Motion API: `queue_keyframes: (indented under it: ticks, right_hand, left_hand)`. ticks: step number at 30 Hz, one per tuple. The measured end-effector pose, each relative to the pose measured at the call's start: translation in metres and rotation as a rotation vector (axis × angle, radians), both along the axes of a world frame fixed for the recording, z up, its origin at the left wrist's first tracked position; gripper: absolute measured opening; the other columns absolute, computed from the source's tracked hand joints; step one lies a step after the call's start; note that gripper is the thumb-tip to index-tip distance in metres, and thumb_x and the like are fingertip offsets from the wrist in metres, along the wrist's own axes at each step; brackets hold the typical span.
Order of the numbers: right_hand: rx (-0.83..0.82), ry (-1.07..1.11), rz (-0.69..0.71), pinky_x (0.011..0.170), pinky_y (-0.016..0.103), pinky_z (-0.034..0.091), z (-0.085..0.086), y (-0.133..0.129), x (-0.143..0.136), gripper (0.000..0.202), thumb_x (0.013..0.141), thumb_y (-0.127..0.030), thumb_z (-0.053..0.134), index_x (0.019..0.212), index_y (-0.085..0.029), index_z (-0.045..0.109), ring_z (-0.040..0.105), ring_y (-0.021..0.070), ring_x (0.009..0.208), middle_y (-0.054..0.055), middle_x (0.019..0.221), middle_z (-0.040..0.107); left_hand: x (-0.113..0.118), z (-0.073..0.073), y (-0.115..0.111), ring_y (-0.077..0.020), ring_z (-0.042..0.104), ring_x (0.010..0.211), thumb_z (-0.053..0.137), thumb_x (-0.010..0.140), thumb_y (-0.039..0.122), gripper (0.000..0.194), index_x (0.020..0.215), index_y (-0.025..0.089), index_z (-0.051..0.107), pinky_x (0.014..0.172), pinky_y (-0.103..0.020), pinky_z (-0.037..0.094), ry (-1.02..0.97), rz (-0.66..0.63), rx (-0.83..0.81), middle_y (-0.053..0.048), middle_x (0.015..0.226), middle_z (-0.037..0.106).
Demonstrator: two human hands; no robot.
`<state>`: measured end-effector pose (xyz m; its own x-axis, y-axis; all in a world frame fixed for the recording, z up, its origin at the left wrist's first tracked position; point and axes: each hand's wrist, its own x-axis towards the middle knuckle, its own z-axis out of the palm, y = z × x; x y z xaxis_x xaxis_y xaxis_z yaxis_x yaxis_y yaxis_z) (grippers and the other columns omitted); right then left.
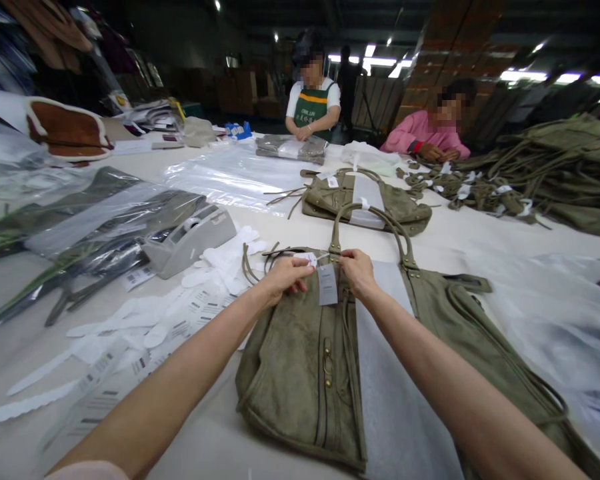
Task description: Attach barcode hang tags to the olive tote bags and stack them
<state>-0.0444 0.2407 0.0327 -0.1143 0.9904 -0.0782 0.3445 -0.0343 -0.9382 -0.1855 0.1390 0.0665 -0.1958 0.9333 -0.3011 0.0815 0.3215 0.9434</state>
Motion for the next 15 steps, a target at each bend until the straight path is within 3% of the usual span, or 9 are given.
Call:
queue_keyframes:
  ticks: [5, 7, 9, 12, 15]
  right_hand:
    - [0.084, -0.121, -0.012, 0.072, 0.027, 0.043, 0.011, -0.007, 0.028, 0.018, 0.065, -0.017, 0.050, 0.078, -0.016, 0.062, 0.056, 0.0163, 0.076, 0.002, 0.076, 0.063]
    - [0.090, -0.160, -0.003, 0.073, 0.028, 0.043, 0.020, -0.014, 0.043, 0.016, 0.067, -0.017, 0.051, 0.077, -0.015, 0.062, 0.056, 0.0164, 0.077, 0.003, 0.076, 0.063]
    - [0.117, -0.287, 0.064, 0.076, 0.029, 0.042, 0.030, -0.027, 0.063, 0.014, 0.070, -0.017, 0.052, 0.079, -0.015, 0.063, 0.056, 0.0171, 0.079, 0.004, 0.079, 0.063]
    - [0.224, -0.605, 0.240, 0.080, 0.029, 0.040, 0.043, -0.057, 0.109, 0.018, 0.077, -0.020, 0.051, 0.090, -0.013, 0.063, 0.056, 0.0182, 0.085, 0.009, 0.092, 0.062]
    - [0.349, -0.882, 0.275, 0.086, 0.032, 0.039, 0.045, -0.094, 0.169, 0.021, 0.082, -0.022, 0.048, 0.098, -0.014, 0.059, 0.054, 0.0211, 0.095, 0.012, 0.107, 0.057]
  left_hand:
    - [-0.009, 0.011, -0.040, -0.0122, 0.054, 0.053, 0.054, 0.077, 0.031, 0.048, 0.121, 0.012, 0.053, 0.041, -0.019, 0.034, 0.219, 0.014, -0.082, -0.004, 0.066, 0.062]
    - [-0.005, 0.015, -0.053, -0.0154, 0.059, 0.065, 0.053, 0.076, 0.033, 0.050, 0.123, 0.014, 0.051, 0.050, -0.022, 0.042, 0.312, -0.037, -0.047, -0.006, 0.079, 0.065]
    - [0.004, 0.019, -0.066, -0.0204, 0.059, 0.090, 0.054, 0.075, 0.032, 0.045, 0.117, 0.016, 0.056, 0.073, -0.030, 0.048, 0.503, -0.145, 0.042, -0.011, 0.112, 0.059]
    - [0.021, 0.019, -0.095, -0.0276, 0.041, 0.121, 0.054, 0.075, 0.031, 0.041, 0.114, 0.019, 0.059, 0.101, -0.041, 0.033, 0.852, -0.297, 0.138, -0.011, 0.137, 0.037]
    - [0.032, 0.008, -0.125, -0.0298, 0.032, 0.128, 0.047, 0.080, 0.035, 0.048, 0.124, 0.015, 0.049, 0.103, -0.047, 0.030, 1.061, -0.267, 0.067, -0.016, 0.138, 0.036]
